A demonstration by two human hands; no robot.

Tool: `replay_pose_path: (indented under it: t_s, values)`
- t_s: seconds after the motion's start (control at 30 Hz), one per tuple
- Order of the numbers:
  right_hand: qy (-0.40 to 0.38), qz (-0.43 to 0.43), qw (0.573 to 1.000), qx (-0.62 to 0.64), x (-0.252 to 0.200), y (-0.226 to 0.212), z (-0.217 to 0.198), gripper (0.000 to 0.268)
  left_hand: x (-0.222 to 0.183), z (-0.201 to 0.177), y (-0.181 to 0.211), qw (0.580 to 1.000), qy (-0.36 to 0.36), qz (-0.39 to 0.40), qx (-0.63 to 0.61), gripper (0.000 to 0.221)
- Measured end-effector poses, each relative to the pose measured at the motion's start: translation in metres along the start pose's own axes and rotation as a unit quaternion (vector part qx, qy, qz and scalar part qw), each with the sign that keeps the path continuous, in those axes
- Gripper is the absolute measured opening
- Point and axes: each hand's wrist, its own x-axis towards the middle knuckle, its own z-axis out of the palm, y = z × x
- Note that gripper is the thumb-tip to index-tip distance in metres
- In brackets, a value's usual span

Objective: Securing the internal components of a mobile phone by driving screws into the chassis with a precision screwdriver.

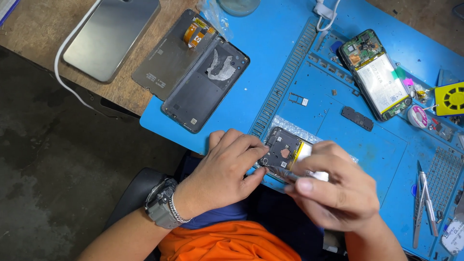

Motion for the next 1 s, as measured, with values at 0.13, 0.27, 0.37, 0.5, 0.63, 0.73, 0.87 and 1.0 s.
replay_pose_path:
  t_s: [0.13,0.27,0.37,0.5,0.63,0.73,0.87,1.0]
  values:
    - [-0.036,-0.005,0.996,0.087,0.009,-0.003,0.001,0.048,-0.002,0.000,0.000,1.000,-0.014,-0.003,0.008,0.027]
    - [-0.042,-0.022,0.998,0.050,0.012,-0.002,0.000,0.033,-0.001,0.000,0.001,1.000,0.003,0.007,0.007,0.028]
    - [-0.030,-0.031,0.998,0.056,0.017,0.001,0.001,0.028,0.002,0.002,-0.001,1.000,-0.005,0.000,0.009,0.029]
    - [-0.024,-0.013,0.992,0.122,0.017,-0.002,0.004,0.029,-0.001,0.005,-0.002,1.000,-0.004,-0.013,0.006,0.027]
    - [0.000,-0.004,0.992,0.128,0.019,0.000,-0.003,0.031,0.000,0.005,-0.001,1.000,-0.007,-0.011,0.013,0.026]
    - [0.060,0.211,0.974,0.049,0.013,0.012,-0.021,0.014,0.000,0.006,-0.003,0.999,-0.031,-0.036,0.013,0.034]
    - [0.288,0.251,0.924,0.002,-0.010,0.054,-0.031,0.055,0.001,0.001,-0.001,0.997,-0.054,-0.043,0.026,0.035]
    - [0.273,0.317,0.908,0.004,-0.012,0.063,-0.030,0.055,0.013,-0.001,0.003,0.998,-0.011,-0.014,0.067,0.027]
